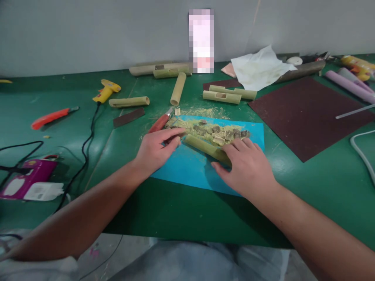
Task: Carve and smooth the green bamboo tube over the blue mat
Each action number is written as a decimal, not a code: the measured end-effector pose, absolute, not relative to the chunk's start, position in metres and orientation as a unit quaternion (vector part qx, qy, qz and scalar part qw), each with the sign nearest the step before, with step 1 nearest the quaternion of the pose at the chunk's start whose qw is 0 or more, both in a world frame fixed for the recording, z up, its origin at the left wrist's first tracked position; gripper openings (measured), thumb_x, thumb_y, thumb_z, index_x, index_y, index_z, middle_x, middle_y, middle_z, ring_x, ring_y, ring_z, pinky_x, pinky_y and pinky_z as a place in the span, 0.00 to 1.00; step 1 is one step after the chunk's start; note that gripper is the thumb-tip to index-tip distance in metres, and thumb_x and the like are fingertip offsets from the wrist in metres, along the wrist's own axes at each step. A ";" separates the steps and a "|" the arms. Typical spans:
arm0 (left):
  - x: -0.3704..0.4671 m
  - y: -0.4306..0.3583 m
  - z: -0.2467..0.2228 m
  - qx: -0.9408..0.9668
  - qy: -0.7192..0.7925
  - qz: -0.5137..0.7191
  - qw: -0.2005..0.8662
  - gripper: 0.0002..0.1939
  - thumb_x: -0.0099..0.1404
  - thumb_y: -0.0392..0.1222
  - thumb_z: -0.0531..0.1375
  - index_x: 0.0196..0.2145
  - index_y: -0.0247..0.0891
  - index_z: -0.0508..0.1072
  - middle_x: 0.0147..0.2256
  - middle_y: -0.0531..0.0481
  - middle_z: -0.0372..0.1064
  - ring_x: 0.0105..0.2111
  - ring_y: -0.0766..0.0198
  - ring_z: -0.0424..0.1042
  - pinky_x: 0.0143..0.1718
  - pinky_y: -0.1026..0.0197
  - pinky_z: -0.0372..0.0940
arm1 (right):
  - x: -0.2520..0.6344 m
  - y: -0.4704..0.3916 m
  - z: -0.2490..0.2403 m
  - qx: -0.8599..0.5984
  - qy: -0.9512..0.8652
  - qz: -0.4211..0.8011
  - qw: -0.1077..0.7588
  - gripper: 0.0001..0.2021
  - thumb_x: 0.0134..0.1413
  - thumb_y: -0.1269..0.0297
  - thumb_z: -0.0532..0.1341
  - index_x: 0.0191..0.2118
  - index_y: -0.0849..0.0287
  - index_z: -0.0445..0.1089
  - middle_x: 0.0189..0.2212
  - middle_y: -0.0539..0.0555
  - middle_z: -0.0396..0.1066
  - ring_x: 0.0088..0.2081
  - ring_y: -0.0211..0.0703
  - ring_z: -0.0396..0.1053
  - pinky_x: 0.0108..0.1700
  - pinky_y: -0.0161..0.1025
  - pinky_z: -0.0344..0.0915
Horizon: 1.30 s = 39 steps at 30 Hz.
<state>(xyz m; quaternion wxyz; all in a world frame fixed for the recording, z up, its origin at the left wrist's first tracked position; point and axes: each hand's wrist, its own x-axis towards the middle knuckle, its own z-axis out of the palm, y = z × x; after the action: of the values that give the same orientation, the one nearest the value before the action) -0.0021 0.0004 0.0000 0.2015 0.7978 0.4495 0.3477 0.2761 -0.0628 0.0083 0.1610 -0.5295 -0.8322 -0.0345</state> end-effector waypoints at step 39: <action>0.000 -0.007 0.006 0.831 0.445 0.301 0.141 0.14 0.72 0.39 0.60 0.50 0.38 0.83 0.39 0.46 0.84 0.34 0.63 0.80 0.41 0.64 0.75 | 0.273 -0.051 0.003 -0.530 -0.826 0.000 0.193 0.19 0.65 0.51 0.61 0.50 0.60 0.78 0.41 0.62 0.78 0.45 0.59 0.74 0.49 0.53 0.69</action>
<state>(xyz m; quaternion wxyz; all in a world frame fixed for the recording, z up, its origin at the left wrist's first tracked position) -0.0002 -0.0075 0.0059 0.1410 0.8315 0.4451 0.3011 0.2728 -0.0509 0.0034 0.1934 -0.5297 -0.8258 0.0004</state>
